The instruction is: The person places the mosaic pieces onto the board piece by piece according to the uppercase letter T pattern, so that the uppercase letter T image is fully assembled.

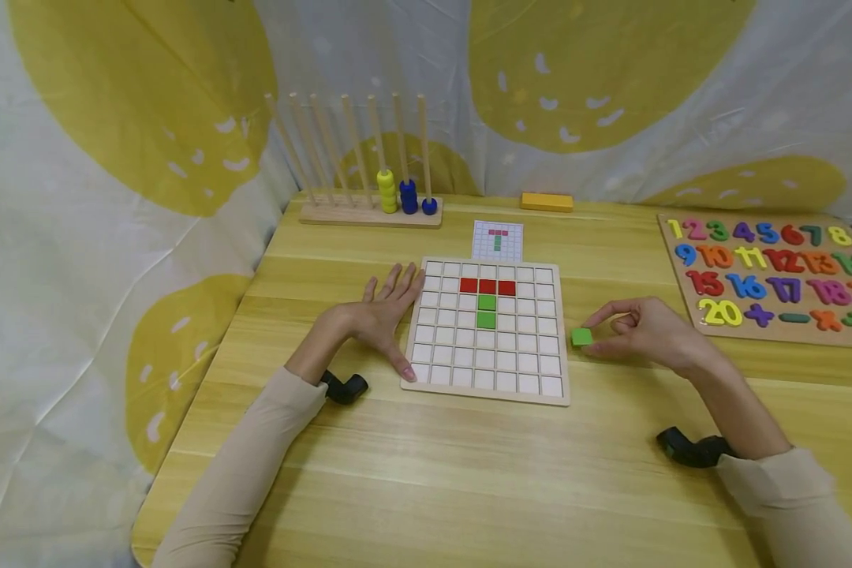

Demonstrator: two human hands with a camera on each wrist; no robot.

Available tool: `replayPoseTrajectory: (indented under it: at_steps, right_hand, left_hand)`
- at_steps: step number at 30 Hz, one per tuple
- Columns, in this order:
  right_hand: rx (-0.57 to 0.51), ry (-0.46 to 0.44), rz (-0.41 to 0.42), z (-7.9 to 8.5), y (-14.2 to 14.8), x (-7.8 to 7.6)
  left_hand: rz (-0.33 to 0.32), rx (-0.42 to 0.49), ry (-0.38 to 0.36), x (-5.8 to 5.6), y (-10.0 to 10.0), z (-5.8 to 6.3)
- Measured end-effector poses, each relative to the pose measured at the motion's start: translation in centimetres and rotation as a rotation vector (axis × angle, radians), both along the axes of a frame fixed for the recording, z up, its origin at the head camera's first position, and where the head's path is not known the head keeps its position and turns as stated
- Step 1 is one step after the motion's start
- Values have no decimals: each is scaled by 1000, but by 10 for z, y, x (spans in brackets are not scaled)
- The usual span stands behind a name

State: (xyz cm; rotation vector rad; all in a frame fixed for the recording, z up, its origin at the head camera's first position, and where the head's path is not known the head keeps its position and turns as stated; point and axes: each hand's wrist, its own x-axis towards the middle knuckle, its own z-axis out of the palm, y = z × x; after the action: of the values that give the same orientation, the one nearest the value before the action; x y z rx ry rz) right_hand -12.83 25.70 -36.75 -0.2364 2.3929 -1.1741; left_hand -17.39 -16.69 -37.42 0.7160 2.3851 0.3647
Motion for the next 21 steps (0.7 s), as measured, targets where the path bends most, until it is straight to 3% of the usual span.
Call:
replayPoseTrajectory:
  at_steps: [8, 21]
  right_hand:
    - [-34, -13, -13, 8, -46, -2]
    - [-42, -3, 29, 3, -116, -3]
  left_hand:
    - [-4, -10, 11, 0, 1, 0]
    - [-8, -9, 13, 0, 1, 0]
